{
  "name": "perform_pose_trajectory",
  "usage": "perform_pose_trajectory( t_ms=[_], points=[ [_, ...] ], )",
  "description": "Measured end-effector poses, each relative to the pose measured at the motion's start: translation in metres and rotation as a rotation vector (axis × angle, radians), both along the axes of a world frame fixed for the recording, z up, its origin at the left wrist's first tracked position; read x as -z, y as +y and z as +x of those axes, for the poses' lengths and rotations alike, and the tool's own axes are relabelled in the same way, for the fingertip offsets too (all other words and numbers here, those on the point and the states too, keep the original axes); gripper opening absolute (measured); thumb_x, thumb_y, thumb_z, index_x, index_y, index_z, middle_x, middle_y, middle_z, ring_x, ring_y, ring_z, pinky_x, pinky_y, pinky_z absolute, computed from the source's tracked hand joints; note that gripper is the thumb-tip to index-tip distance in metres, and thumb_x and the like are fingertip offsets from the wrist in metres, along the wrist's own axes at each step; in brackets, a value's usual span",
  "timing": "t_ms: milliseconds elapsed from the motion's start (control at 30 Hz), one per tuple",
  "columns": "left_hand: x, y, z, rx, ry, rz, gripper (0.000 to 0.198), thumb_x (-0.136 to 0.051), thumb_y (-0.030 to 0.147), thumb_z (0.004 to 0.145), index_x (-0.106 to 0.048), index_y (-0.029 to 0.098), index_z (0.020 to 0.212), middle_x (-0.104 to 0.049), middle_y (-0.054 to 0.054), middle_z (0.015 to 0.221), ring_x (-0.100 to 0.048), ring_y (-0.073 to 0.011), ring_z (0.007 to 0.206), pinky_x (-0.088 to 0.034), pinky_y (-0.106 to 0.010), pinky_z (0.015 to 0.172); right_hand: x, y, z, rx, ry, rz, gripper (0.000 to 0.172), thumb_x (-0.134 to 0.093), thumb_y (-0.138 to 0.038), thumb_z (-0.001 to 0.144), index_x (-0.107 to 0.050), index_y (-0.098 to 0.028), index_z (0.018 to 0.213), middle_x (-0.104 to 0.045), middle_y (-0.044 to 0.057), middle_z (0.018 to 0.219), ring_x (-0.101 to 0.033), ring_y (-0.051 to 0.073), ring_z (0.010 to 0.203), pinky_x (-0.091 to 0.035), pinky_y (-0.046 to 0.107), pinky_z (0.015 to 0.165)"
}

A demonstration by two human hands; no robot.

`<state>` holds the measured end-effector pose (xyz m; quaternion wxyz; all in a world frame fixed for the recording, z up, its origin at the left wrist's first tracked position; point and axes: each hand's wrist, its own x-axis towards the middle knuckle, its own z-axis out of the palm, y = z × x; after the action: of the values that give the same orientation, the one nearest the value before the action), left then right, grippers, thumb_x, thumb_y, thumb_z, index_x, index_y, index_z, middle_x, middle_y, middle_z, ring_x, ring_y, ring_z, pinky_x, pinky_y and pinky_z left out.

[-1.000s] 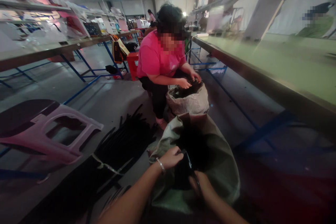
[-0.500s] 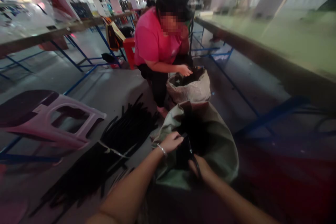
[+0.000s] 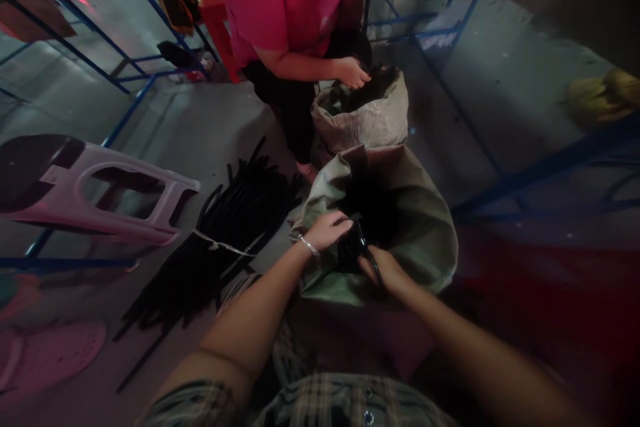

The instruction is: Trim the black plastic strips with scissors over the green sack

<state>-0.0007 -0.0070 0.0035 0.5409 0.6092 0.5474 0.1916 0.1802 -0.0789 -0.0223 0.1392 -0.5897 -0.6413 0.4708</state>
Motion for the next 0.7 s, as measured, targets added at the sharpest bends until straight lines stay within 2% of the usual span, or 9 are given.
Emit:
perform_pose_trajectory(
  t_ms=[333, 567, 700],
  points=[
    [0.0084, -0.0015, -0.0017, 0.163, -0.018, 0.04, 0.033, -0.052, 0.041, 0.081, -0.065, 0.011, 0.089, -0.058, 0.0, 0.067, -0.048, -0.0092, 0.059, -0.037, -0.02, 0.055, 0.0012, 0.0059, 0.0034, -0.041, -0.037, -0.007, 0.012, -0.053, -0.027, 0.079, -0.055, -0.016, 0.083, -0.062, 0.003, 0.078, -0.05, 0.012, 0.065, -0.034, 0.021, 0.058],
    [0.0057, -0.003, -0.0001, 0.168, -0.012, 0.047, 0.031, -0.052, 0.039, 0.08, -0.064, 0.011, 0.082, -0.057, 0.0, 0.065, -0.048, -0.0094, 0.06, -0.037, -0.02, 0.056, -0.0011, 0.0031, 0.0016, -0.021, -0.055, 0.005, 0.012, -0.052, -0.026, 0.079, -0.053, -0.016, 0.072, -0.058, 0.002, 0.066, -0.047, 0.01, 0.057, -0.03, 0.021, 0.053],
    [0.007, -0.0031, -0.0006, 0.151, -0.025, 0.009, 0.033, -0.052, 0.043, 0.08, -0.062, 0.012, 0.08, -0.052, 0.002, 0.06, -0.043, -0.0077, 0.053, -0.033, -0.019, 0.049, -0.0057, 0.0025, 0.0002, -0.041, -0.094, 0.03, 0.014, -0.051, -0.025, 0.079, -0.052, -0.016, 0.068, -0.056, 0.001, 0.062, -0.046, 0.01, 0.054, -0.029, 0.021, 0.052]
  ],
)
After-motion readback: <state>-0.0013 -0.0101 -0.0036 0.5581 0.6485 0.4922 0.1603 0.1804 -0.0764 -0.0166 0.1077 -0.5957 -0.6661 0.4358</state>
